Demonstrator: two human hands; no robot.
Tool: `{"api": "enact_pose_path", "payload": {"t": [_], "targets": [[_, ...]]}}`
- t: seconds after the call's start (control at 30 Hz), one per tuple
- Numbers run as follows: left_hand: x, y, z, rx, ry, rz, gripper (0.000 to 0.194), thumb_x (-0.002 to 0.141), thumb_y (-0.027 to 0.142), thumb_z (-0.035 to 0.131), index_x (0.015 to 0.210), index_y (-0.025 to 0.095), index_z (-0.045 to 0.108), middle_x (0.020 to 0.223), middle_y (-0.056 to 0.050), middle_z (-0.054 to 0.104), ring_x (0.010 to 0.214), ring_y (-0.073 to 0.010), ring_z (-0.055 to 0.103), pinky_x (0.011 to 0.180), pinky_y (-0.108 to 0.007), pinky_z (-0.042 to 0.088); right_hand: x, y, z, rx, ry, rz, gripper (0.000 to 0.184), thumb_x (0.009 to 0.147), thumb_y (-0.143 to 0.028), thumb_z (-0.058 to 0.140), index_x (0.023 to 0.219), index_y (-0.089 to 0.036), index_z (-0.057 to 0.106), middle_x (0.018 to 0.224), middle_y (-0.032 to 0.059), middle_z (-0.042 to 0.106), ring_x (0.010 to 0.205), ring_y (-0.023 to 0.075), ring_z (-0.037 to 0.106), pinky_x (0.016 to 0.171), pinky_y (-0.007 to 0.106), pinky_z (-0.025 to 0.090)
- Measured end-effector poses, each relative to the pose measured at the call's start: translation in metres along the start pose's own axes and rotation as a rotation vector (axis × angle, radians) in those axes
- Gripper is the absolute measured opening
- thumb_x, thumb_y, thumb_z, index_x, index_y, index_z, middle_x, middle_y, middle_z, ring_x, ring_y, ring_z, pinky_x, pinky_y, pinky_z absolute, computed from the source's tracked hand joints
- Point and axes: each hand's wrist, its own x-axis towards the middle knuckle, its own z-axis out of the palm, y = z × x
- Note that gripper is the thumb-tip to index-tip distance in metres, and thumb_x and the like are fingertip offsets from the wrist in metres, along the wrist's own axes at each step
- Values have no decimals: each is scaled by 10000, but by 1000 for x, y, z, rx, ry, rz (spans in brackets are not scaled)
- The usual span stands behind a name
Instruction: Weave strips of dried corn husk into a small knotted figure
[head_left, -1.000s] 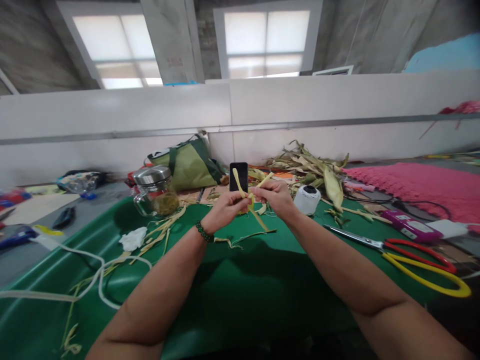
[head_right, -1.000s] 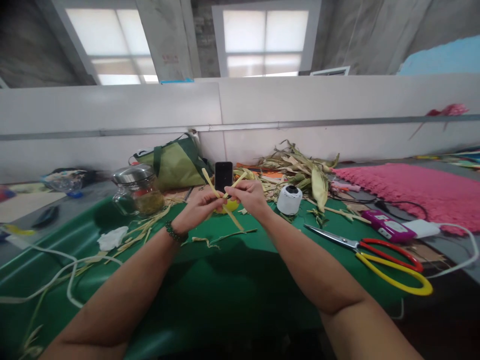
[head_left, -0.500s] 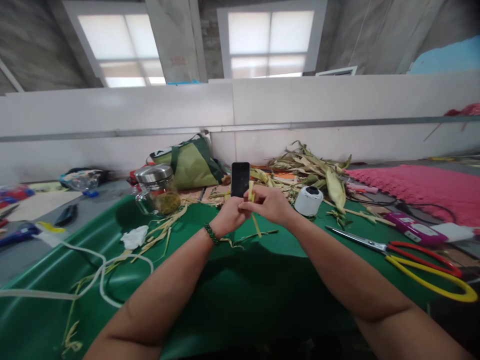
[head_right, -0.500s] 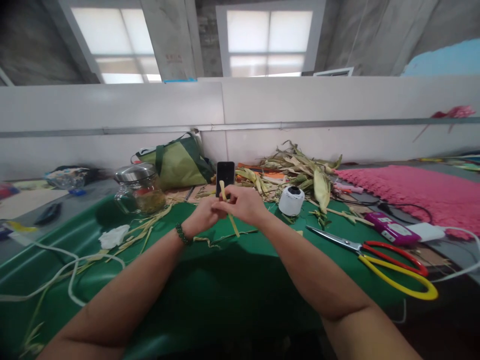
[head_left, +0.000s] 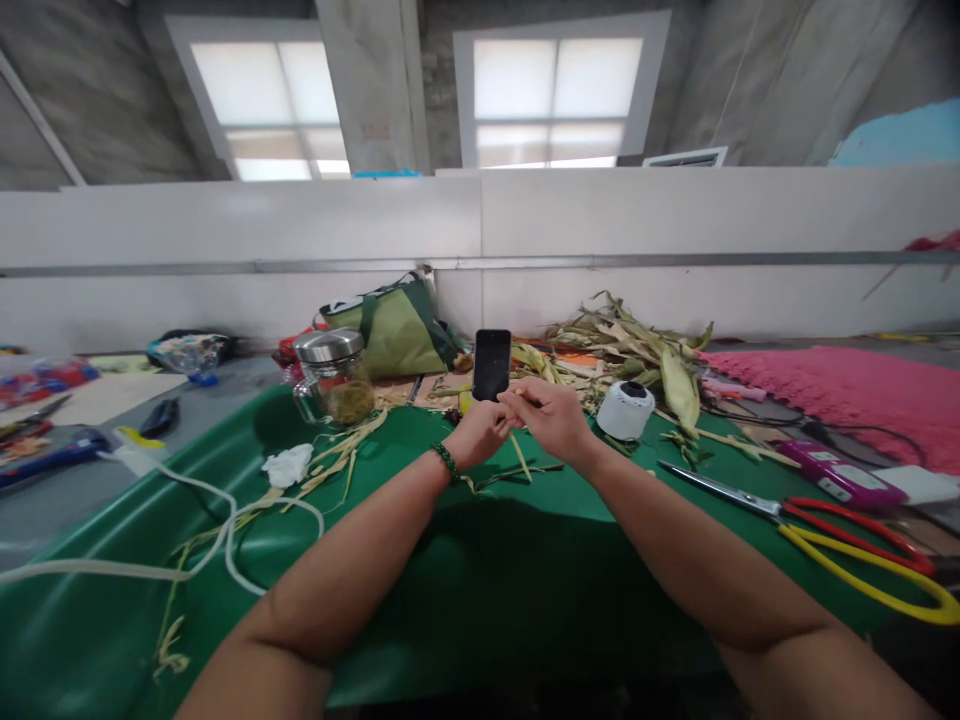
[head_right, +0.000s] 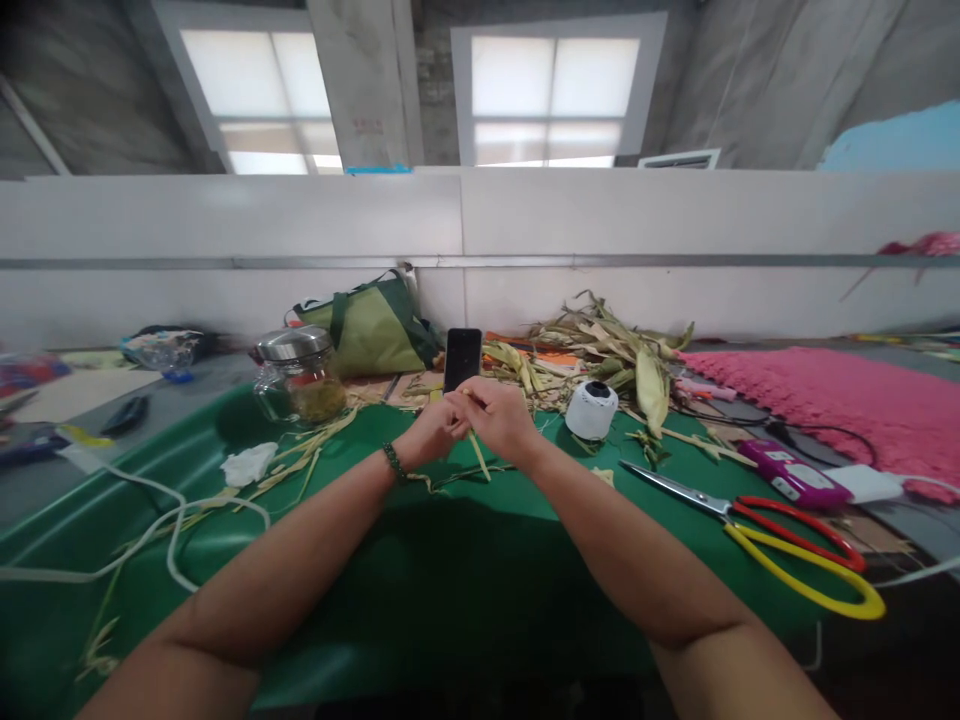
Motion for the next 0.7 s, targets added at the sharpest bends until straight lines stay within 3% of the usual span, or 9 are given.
{"api": "enact_pose_path", "payload": {"t": [0.1, 0.2, 0.3, 0.37, 0.5, 0.6, 0.7], "targets": [[1, -2, -9, -145, 22, -91, 331, 781, 316, 491, 494, 161, 436, 460, 48, 387, 463, -76, 320, 469, -215, 242, 4, 2, -5, 61, 112, 40, 204, 856, -336, 528, 743, -187, 610, 564, -3, 617, 486, 115, 560, 498, 229, 428], [0, 1, -19, -256, 155, -136, 284, 739, 364, 548, 563, 143, 528, 487, 38, 450, 472, -77, 355, 462, -208, 253, 8, 6, -11, 23, 204, 65, 139, 807, -292, 566, 745, -182, 624, 566, -5, 610, 487, 115, 552, 491, 229, 428], [0, 6, -26, -341, 284, -113, 277, 726, 378, 567, 583, 140, 558, 494, 34, 473, 479, -76, 366, 468, -205, 266, 10, 11, -14, -32, 195, 71, 118, 764, -263, 597, 714, -181, 666, 605, 11, 650, 514, 125, 564, 501, 237, 433], [-1, 8, -27, -419, 304, -101, 289, 737, 371, 556, 558, 144, 547, 499, 28, 483, 484, -75, 375, 480, -205, 288, 10, 12, -13, -16, 140, 73, 117, 751, -263, 615, 717, -188, 698, 662, 22, 689, 556, 141, 593, 521, 249, 450], [-1, 10, -24, -618, 211, -136, 157, 678, 286, 604, 680, 132, 632, 551, 31, 518, 515, -71, 415, 513, -200, 328, 7, 11, -7, 84, 26, 82, 117, 759, -271, 629, 772, -202, 723, 723, 30, 718, 604, 159, 622, 542, 264, 474], [-2, 12, -23, -800, 107, -153, 229, 623, 249, 650, 814, 126, 674, 581, 35, 533, 527, -70, 439, 525, -202, 347, 6, 10, -5, 79, 38, 59, 94, 763, -250, 633, 770, -207, 716, 764, 32, 721, 672, 168, 640, 584, 273, 492], [-4, 15, -24, -912, 11, -122, 254, 569, 220, 720, 799, 122, 678, 646, 14, 582, 582, -81, 500, 580, -214, 399, 7, 10, -6, 23, 66, 6, 85, 763, -232, 641, 722, -204, 710, 751, 37, 703, 678, 164, 627, 587, 271, 486]]}}
